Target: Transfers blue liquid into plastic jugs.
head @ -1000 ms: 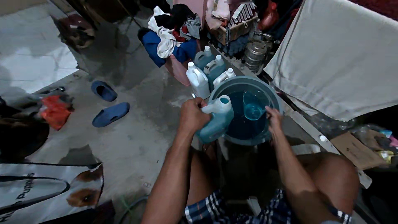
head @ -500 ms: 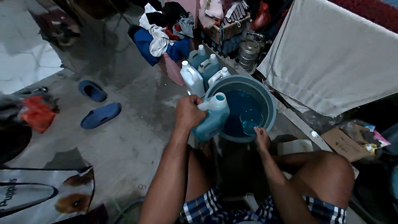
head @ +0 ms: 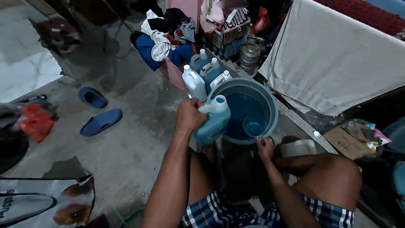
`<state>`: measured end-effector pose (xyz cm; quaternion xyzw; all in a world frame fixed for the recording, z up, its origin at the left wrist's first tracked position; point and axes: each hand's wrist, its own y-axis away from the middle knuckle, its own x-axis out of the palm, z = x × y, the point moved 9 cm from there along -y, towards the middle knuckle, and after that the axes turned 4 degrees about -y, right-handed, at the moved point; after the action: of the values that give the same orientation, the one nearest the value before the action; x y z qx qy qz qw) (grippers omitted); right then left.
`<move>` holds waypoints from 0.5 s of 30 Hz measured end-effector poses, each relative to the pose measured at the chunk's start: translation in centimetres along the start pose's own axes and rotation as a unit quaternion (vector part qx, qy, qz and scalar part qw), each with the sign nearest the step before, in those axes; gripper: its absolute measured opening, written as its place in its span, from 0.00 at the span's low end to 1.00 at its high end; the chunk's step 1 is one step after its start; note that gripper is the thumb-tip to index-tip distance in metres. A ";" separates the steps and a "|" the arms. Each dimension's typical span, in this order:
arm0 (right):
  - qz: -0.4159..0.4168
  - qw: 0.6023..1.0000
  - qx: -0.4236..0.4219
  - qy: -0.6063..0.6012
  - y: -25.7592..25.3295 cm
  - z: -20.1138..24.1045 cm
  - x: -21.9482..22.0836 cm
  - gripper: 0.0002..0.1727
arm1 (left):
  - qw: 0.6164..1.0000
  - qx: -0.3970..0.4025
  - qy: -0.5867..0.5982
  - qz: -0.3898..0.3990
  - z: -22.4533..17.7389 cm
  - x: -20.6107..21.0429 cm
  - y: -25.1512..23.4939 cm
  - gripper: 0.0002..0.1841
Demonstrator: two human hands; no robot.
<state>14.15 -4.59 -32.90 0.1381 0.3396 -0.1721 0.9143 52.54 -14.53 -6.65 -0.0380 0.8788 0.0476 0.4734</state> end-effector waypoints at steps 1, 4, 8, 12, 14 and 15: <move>0.006 1.000 0.002 0.006 -0.1 -0.5 0.1 0.27 | 1.000 -0.001 -0.001 0.003 0.1 0.0 0.0 0.13; 0.032 0.999 0.023 0.028 0.0 -1.1 0.0 0.28 | 1.000 0.012 -0.015 0.004 0.2 0.1 0.0 0.13; 0.058 0.996 0.066 0.034 0.5 -0.6 -0.9 0.30 | 0.999 0.027 -0.015 0.008 0.1 0.3 0.3 0.14; 0.104 0.990 0.083 0.047 0.0 -0.2 -1.6 0.31 | 0.999 0.030 -0.004 0.013 1.4 0.7 -0.1 0.17; 0.139 0.981 0.093 0.096 -0.3 0.3 -2.5 0.35 | 0.999 0.032 -0.007 0.028 1.5 1.1 -0.4 0.19; 0.159 0.976 0.092 0.114 -0.7 0.4 -2.7 0.40 | 0.999 0.033 -0.012 0.033 1.5 1.2 -0.4 0.20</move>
<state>12.19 -4.75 -30.82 0.2923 0.3978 -0.0382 0.8688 53.20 -14.72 -8.46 0.0078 0.8751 0.0344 0.4827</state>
